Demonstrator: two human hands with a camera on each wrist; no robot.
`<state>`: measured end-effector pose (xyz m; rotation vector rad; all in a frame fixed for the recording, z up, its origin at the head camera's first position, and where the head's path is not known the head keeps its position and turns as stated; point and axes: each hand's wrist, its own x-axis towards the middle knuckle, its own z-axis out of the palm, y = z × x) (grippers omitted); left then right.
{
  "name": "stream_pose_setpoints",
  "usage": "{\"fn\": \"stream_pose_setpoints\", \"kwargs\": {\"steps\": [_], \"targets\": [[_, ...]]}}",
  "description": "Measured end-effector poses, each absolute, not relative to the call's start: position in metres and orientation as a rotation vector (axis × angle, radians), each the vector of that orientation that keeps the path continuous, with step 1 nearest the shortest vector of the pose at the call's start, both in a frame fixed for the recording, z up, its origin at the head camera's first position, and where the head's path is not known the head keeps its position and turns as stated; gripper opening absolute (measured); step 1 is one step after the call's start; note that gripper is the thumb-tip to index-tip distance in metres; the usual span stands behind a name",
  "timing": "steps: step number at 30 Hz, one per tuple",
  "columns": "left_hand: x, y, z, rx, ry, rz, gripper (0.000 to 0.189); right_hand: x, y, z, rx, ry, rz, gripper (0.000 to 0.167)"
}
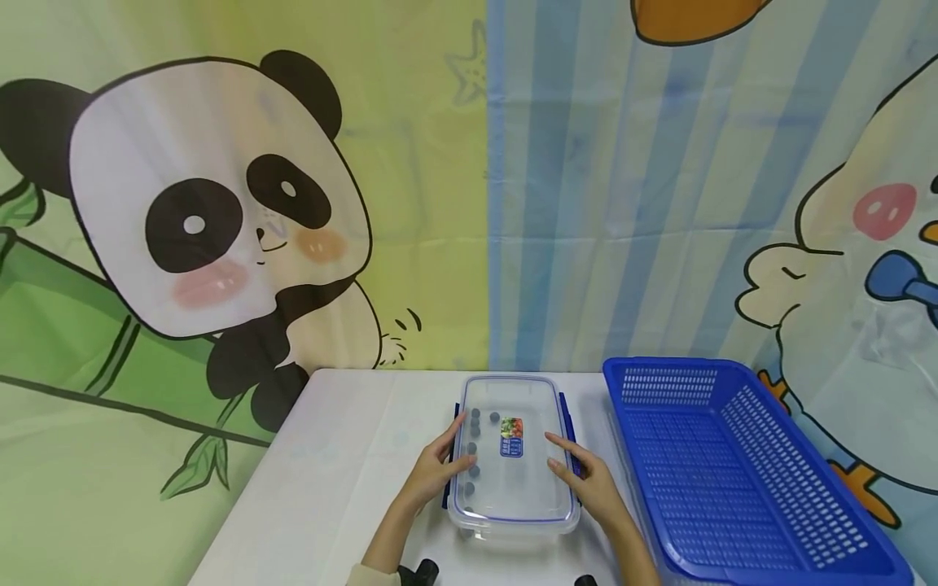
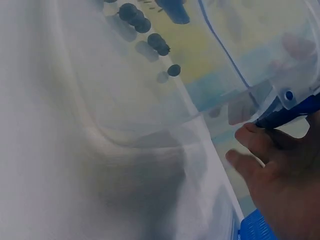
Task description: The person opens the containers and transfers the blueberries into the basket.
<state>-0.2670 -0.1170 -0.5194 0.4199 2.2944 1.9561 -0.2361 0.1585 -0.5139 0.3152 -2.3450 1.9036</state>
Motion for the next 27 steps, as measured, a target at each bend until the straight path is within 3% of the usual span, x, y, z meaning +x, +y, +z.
{"fn": "stream_pose_setpoints", "kwargs": {"steps": [7,13,27], "targets": [[-0.272,-0.117,-0.529,0.384,2.321,1.924,0.069,-0.235,0.158,-0.518,0.153,-2.547,1.483,0.057],[-0.274,-0.118,-0.528,0.396,2.33,1.914,0.069,-0.233,0.156,-0.51,0.298,-2.594,1.107,0.056],[-0.262,-0.112,-0.522,0.279,2.493,1.816,0.076,-0.231,0.152,-0.511,0.212,-2.565,1.455,0.073]]}}
